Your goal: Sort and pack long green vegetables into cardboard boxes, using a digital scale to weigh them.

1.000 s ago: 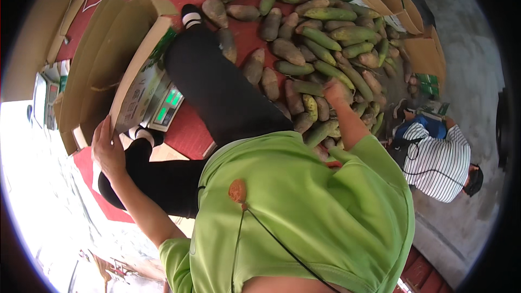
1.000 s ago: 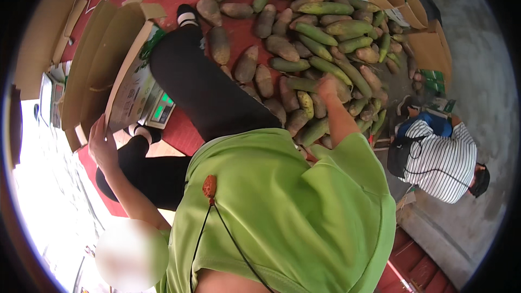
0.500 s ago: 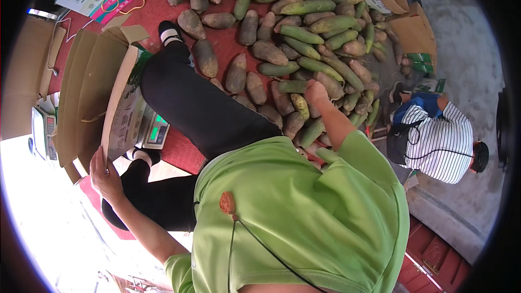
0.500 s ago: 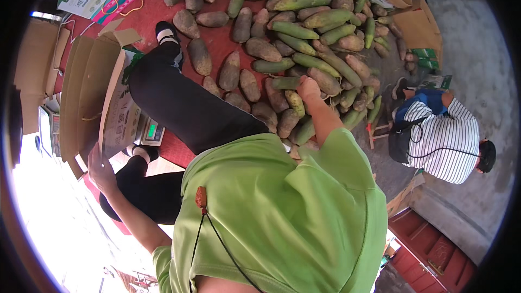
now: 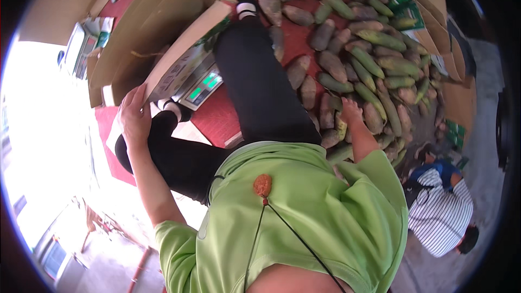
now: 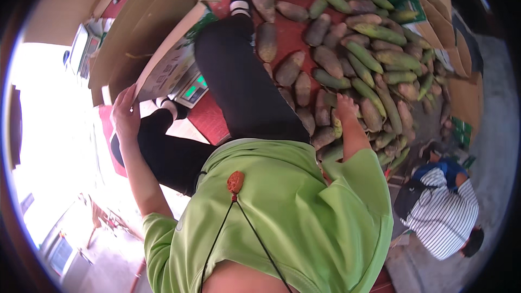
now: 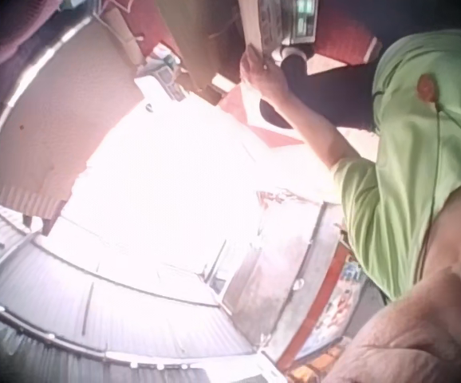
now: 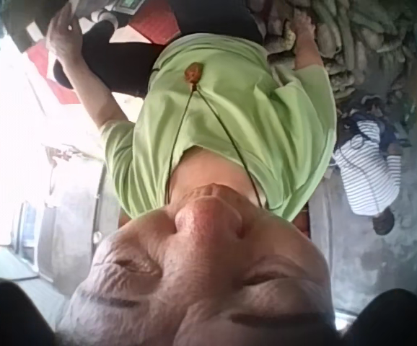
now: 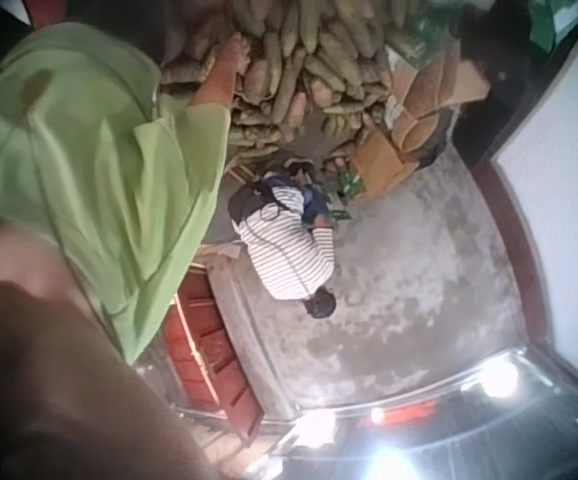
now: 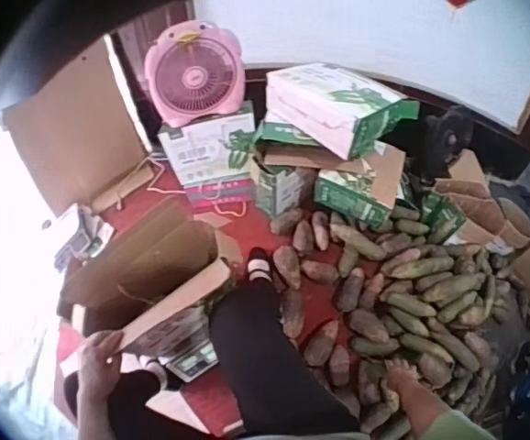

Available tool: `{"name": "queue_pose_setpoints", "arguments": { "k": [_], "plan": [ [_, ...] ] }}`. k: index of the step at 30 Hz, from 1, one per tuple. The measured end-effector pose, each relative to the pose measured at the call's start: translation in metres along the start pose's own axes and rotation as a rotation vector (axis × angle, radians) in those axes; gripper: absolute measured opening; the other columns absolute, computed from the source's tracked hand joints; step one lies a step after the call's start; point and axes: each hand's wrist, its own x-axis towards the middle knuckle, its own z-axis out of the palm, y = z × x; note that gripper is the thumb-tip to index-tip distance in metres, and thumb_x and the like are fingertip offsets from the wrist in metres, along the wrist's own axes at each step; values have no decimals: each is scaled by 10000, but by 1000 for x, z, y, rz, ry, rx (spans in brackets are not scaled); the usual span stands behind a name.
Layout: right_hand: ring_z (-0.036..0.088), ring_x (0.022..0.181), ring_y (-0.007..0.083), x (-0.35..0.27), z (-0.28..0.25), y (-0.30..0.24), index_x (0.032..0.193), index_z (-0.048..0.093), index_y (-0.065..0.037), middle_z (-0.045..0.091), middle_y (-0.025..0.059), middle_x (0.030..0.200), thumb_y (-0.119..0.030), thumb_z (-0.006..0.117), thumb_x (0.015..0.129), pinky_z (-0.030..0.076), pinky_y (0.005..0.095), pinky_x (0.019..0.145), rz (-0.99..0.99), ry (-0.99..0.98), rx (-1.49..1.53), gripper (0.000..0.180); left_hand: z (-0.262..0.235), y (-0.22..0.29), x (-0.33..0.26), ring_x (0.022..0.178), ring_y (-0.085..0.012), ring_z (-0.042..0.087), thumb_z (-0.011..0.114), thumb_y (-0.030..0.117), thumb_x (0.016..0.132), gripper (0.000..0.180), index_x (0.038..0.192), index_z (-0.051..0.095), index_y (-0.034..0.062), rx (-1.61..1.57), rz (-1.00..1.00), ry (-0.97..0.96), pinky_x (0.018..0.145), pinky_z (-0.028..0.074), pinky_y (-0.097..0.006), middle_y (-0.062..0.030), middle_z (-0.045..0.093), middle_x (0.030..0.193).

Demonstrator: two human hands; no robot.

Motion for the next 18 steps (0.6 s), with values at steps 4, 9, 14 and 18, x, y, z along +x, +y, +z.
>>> {"name": "queue_pose_setpoints", "arguments": {
  "k": [4,9,14,18],
  "plan": [
    [422,1229,250,3,0,-6,1294,427,-212,458,41,1267,-120,650,765,408,476,941,47,-1,-158,581,-13,5,3,949,-286,611,601,17,758,361,1107,636,100,40,-46,-59,827,483,-380,-84,643,1040],
    [479,1155,244,14,28,0,1157,469,-173,500,41,1164,-116,654,762,432,473,885,33,165,-162,440,-24,0,-2,943,-282,609,603,36,756,365,1112,636,110,18,-100,-102,831,480,-384,-79,640,1058],
    [514,1120,246,7,20,4,1101,472,-152,525,49,1135,-107,668,750,441,481,861,-8,132,-177,405,-25,-7,-10,954,-285,609,601,48,751,390,1135,622,110,44,-114,-105,850,470,-396,-77,637,1069],
    [474,1184,289,-2,1,13,1212,428,-138,507,77,1228,-159,713,737,429,506,897,14,175,-22,554,-26,-6,-14,984,-296,598,589,43,748,401,1144,616,107,-5,-130,-98,872,460,-400,-80,625,1104]
  ]
}}
